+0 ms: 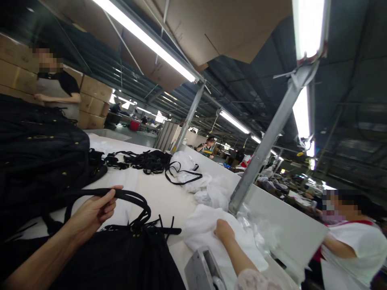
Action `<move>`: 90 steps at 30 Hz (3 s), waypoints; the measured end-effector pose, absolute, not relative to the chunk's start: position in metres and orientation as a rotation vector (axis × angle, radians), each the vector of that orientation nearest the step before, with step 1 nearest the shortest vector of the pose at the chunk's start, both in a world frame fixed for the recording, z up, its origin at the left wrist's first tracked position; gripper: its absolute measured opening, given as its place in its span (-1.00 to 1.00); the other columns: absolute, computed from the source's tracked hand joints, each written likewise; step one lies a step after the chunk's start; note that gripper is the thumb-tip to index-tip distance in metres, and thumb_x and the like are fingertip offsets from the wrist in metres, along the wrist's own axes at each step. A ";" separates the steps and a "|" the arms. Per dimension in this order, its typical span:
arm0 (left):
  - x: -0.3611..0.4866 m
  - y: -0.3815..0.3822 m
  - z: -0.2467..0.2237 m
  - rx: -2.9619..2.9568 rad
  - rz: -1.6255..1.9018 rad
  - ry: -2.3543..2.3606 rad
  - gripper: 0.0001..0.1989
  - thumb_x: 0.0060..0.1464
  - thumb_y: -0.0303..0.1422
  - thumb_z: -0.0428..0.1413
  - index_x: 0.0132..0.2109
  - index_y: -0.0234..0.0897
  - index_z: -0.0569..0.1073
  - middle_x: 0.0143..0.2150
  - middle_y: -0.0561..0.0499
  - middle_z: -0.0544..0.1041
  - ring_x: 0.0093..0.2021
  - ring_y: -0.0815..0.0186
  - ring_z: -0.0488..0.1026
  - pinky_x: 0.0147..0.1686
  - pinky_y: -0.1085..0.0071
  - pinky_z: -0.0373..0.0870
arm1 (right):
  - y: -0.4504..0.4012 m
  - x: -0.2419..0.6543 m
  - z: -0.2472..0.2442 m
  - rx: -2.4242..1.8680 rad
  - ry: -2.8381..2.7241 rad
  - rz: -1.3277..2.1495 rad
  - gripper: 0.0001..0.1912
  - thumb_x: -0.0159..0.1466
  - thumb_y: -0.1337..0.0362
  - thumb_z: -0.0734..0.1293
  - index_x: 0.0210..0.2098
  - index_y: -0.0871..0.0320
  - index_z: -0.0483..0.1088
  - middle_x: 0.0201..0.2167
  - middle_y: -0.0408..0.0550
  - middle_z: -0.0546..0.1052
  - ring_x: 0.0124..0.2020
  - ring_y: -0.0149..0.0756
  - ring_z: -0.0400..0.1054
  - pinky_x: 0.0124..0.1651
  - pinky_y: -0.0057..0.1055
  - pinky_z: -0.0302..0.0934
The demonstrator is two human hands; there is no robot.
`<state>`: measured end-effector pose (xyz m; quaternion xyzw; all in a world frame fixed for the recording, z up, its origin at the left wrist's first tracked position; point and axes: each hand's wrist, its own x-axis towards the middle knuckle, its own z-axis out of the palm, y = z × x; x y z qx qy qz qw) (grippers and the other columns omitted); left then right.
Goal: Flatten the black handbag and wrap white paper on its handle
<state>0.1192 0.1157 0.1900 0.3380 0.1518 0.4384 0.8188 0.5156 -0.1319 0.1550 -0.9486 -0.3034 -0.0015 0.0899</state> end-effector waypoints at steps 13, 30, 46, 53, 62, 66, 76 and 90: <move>0.119 0.111 0.190 0.705 0.909 0.295 -0.65 -0.08 -0.35 0.35 -0.13 -0.41 0.52 -0.52 0.16 0.17 -0.58 0.50 0.05 -0.70 0.63 -0.07 | -0.212 0.466 0.230 -2.565 -0.689 0.407 -0.88 0.04 0.25 0.30 -0.49 0.11 0.23 -0.72 -0.28 0.22 -0.69 -0.48 0.12 -0.61 -0.54 -0.11; 0.129 0.115 0.177 0.732 0.920 0.284 -0.40 -0.28 -0.11 0.39 -0.10 -0.35 0.47 -0.57 0.22 0.15 -0.62 0.51 0.00 -0.63 0.54 -0.20 | -0.056 0.274 0.197 -1.757 -1.370 0.908 -0.81 0.05 0.15 0.36 -0.40 0.11 0.51 -0.60 -0.14 0.49 -0.57 -0.35 0.33 -0.45 -0.45 0.17; 0.124 0.126 0.170 0.801 1.077 0.529 -0.67 -0.12 -0.20 0.31 -0.26 -0.36 0.54 -0.61 0.07 0.38 -0.67 0.38 0.18 -0.67 0.46 -0.04 | 0.090 0.198 0.153 -1.206 -0.589 0.840 -0.48 -0.31 0.15 0.58 -0.39 0.10 0.35 -0.49 -0.09 0.55 -0.19 0.01 0.49 -0.30 -0.25 0.39; 0.124 0.134 0.163 0.806 1.115 0.462 -0.76 -0.11 -0.29 0.27 -0.31 -0.39 0.54 -0.75 0.12 0.29 -0.73 0.37 0.17 -0.67 0.45 0.00 | 0.090 0.189 0.165 -1.218 -0.612 0.900 -0.54 -0.30 0.14 0.57 -0.49 0.08 0.32 -0.52 -0.10 0.51 -0.25 -0.05 0.48 -0.43 -0.32 0.36; 0.133 0.130 0.159 0.605 1.155 0.276 -0.56 -0.29 -0.22 0.34 -0.23 -0.38 0.54 -0.39 -0.02 0.51 -0.31 0.25 0.45 -0.28 0.39 0.35 | 0.023 0.197 0.194 -1.347 -0.959 0.903 -0.47 -0.09 0.03 0.57 -0.27 0.14 0.34 -0.47 -0.07 0.56 -0.45 -0.24 0.48 -0.48 -0.43 0.29; 0.134 0.125 0.161 0.566 1.140 0.211 -0.52 -0.33 -0.20 0.35 -0.22 -0.38 0.50 -0.45 0.00 0.51 -0.37 0.26 0.46 -0.30 0.37 0.37 | 0.017 0.194 0.234 -1.305 -1.016 0.996 -0.49 -0.12 0.16 0.53 -0.19 0.20 0.47 -0.12 0.13 0.59 -0.06 -0.08 0.49 -0.12 -0.29 0.38; 0.137 0.121 0.166 0.521 1.184 0.122 -0.51 -0.28 -0.30 0.32 -0.13 -0.28 0.39 -0.31 -0.02 0.57 -0.26 0.20 0.51 -0.15 0.28 0.42 | 0.070 0.214 0.262 -1.714 -1.440 0.284 -0.63 0.04 -0.02 0.32 -0.51 0.20 0.46 -0.70 -0.18 0.34 -0.65 -0.42 0.12 -0.59 -0.48 -0.06; 0.114 0.112 0.184 1.072 1.106 0.331 -0.80 -0.20 -0.35 0.22 -0.36 -0.26 0.40 -0.52 0.04 0.45 -0.47 0.21 0.44 -0.36 0.30 0.37 | 0.093 0.215 0.271 -1.598 -1.463 -0.006 -0.68 0.05 0.01 0.35 -0.48 0.18 0.49 -0.65 -0.16 0.42 -0.55 -0.28 0.26 -0.41 -0.38 0.09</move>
